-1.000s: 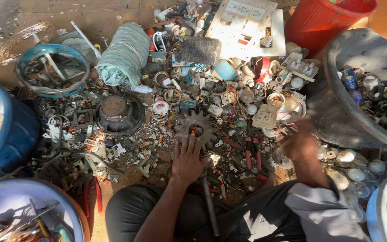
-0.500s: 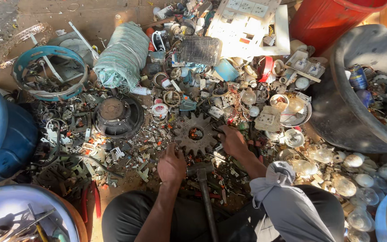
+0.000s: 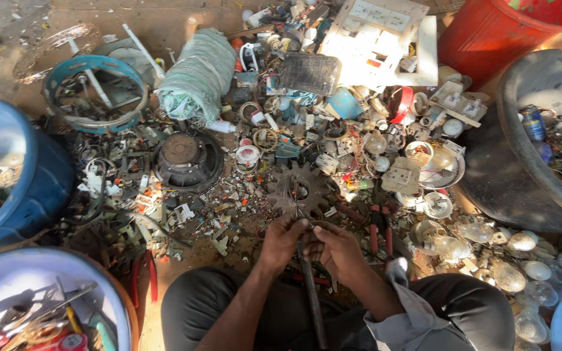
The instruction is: The person sits on the ground amidst a large pile of electronic waste and uses a hammer to break apart various small electronic components. They repeatedly pick up items such as plastic casings and metal parts, strike them against a gear-like anvil, and discard the fragments.
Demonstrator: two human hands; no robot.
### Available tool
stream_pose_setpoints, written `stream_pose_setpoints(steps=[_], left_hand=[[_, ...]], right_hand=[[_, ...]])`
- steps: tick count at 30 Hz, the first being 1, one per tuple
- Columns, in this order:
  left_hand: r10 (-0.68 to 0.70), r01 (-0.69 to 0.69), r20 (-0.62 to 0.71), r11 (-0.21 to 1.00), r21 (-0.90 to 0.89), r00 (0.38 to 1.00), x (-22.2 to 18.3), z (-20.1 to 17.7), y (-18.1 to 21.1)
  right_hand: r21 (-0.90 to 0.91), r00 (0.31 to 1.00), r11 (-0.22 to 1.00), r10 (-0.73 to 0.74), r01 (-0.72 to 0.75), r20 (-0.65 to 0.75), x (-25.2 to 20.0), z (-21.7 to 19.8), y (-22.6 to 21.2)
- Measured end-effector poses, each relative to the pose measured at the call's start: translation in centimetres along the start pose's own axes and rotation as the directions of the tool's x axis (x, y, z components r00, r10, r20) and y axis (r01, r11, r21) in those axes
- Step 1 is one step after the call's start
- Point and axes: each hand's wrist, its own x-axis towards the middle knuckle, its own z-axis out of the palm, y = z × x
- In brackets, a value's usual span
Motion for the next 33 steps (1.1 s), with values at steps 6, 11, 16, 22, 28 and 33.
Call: stream_pose_setpoints(steps=[6, 11, 16, 22, 28, 33], left_hand=[[-0.072, 0.021, -0.266, 0.981, -0.191, 0.961, 3.7, -6.8, 2.1], [-0.108, 0.050, -0.570, 0.992, -0.117, 0.814, 7.8, -17.4, 5.1], [-0.200, 0.015, -0.641, 0.959, -0.282, 0.741, 8.8, -21.4, 3.4], [-0.048, -0.060, -0.610, 0.986, -0.155, 0.791, 8.6, -20.0, 2.4], [0.078, -0.119, -0.500, 0.992, -0.051, 0.863, 5.4, -15.4, 3.7], [0.275, -0.153, -0.276, 0.906, 0.395, 0.921, 0.4, -8.8, 4.4]], right_hand=[[-0.460, 0.962, 0.866, 0.076, -0.194, -0.263, -1.1, 2.5, 0.3], [-0.621, 0.963, 0.742, 0.132, -0.252, -0.234, -0.3, 3.0, 1.5], [-0.650, 0.969, 0.721, 0.137, -0.240, -0.205, 1.2, 2.8, 2.0], [-0.682, 0.980, 0.705, 0.113, -0.195, -0.164, 1.2, 2.7, 2.6], [-0.690, 0.994, 0.720, -0.005, -0.075, -0.112, 1.0, 2.3, 2.4], [-0.791, 0.813, 0.418, -0.559, 0.446, 0.163, -0.4, 2.3, 0.3]])
